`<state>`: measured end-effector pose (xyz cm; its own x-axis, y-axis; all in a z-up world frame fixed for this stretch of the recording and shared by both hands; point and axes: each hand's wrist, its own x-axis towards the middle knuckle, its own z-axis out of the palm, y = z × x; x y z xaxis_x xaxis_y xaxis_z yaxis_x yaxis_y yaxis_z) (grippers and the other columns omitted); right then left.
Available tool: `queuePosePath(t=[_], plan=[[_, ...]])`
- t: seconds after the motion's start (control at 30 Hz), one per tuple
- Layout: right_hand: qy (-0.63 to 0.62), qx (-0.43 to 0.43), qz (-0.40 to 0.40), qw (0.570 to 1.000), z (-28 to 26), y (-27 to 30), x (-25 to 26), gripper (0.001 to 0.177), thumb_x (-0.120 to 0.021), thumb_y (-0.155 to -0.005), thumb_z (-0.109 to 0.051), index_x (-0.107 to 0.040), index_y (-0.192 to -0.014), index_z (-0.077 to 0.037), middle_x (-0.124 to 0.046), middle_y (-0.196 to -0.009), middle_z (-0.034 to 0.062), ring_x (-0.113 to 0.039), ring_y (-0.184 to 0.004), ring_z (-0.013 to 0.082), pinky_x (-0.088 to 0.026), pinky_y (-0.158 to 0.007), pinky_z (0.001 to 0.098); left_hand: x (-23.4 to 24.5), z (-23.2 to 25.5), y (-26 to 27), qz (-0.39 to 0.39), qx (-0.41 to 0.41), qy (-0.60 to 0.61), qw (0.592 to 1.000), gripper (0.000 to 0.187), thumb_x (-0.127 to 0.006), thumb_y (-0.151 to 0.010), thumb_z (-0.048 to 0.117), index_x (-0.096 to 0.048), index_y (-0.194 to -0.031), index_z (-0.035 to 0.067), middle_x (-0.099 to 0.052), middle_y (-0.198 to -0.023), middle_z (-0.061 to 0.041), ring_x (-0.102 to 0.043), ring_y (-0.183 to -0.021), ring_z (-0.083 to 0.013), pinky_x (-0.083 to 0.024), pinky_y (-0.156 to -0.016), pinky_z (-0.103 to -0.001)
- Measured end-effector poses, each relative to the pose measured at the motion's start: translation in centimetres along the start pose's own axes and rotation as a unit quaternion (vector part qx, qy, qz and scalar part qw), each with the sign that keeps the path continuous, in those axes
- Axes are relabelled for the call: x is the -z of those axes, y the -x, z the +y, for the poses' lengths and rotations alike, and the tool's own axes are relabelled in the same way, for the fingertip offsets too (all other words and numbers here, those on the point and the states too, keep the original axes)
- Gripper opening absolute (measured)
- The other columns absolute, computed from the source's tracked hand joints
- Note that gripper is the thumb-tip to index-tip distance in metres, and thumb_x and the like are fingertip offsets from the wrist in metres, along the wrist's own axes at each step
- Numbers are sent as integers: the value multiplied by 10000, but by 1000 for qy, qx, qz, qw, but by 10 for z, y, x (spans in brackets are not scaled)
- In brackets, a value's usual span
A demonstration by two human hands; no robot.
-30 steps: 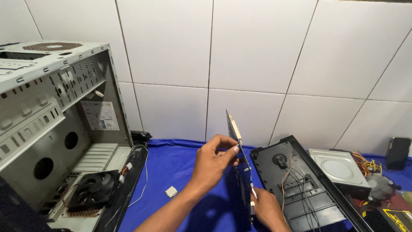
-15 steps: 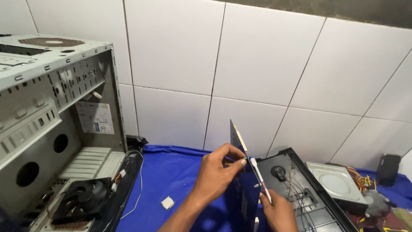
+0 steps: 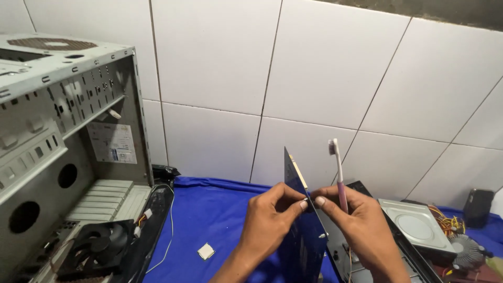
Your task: The person cleans a computer motherboard using a toothbrush. They scrub various components, including the edges, slots, and surface areas, while holding the board on a blue cloth. The person also briefly handles a small red and black electronic component.
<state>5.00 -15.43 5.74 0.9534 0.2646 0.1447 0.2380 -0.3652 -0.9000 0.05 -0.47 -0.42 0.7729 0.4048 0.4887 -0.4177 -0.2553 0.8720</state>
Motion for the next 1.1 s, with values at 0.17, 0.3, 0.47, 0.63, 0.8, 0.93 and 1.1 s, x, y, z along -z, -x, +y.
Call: queuePosePath(t=[0.17, 0.3, 0.47, 0.63, 0.8, 0.93, 1.1], plan=[[-25, 26, 5, 999, 21, -5, -5, 169, -789, -833, -153, -866, -929, -38, -838, -891, 62, -718, -881, 144, -535, -874, 284, -1, -2, -1, 3, -18, -2, 1000, 71, -796, -867, 175, -758, -840, 123, -813, -797, 24, -742, -724, -54, -604, -691, -216], [-58, 19, 4, 998, 23, -7, -10, 230, -771, -835, -164, -856, -1007, -38, -857, -991, 50, -752, -968, 137, -566, -947, 277, -4, -4, -1, 8, -38, -7, 999, 72, -797, -871, 172, -756, -846, 119, -809, -799, 19, -737, -717, -59, -593, -662, -222], [-33, 45, 12, 998, 30, -11, -10, 188, -760, -859, -194, -850, -949, -55, -840, -904, 30, -712, -886, 119, -550, -876, 265, -9, -5, 0, 25, -68, -18, 997, 78, -792, -878, 172, -749, -831, 126, -795, -788, 33, -716, -696, -61, -572, -634, -225], [-25, 50, 13, 998, 30, -10, -10, 189, -750, -864, -224, -843, -931, -73, -812, -870, 16, -694, -867, 111, -531, -869, 261, -13, -13, 1, 41, -108, -40, 993, 66, -785, -878, 167, -738, -856, 126, -787, -813, 28, -735, -722, -89, -577, -656, -237], [-41, 56, 0, 998, 38, -12, -11, 162, -745, -893, -218, -819, -932, -79, -735, -823, 4, -616, -805, 106, -490, -794, 256, -14, -11, 2, 49, -106, -35, 993, 66, -779, -876, 151, -735, -835, 123, -779, -793, 31, -725, -703, -88, -572, -626, -241], [-49, 83, -10, 995, 44, -14, -11, 150, -744, -921, -220, -796, -890, -82, -637, -741, -6, -503, -709, 102, -403, -686, 250, -14, -12, 1, 46, -111, -30, 992, 64, -785, -876, 135, -738, -840, 111, -770, -801, 18, -717, -711, -91, -580, -636, -233], [-51, 56, -34, 997, 35, -11, -5, 183, -726, -887, -211, -802, -989, -80, -805, -923, 15, -678, -885, 106, -520, -853, 258, -13, -8, 1, 36, -102, -36, 994, 50, -779, -868, 140, -739, -843, 124, -793, -804, 25, -737, -710, -79, -585, -639, -227]])
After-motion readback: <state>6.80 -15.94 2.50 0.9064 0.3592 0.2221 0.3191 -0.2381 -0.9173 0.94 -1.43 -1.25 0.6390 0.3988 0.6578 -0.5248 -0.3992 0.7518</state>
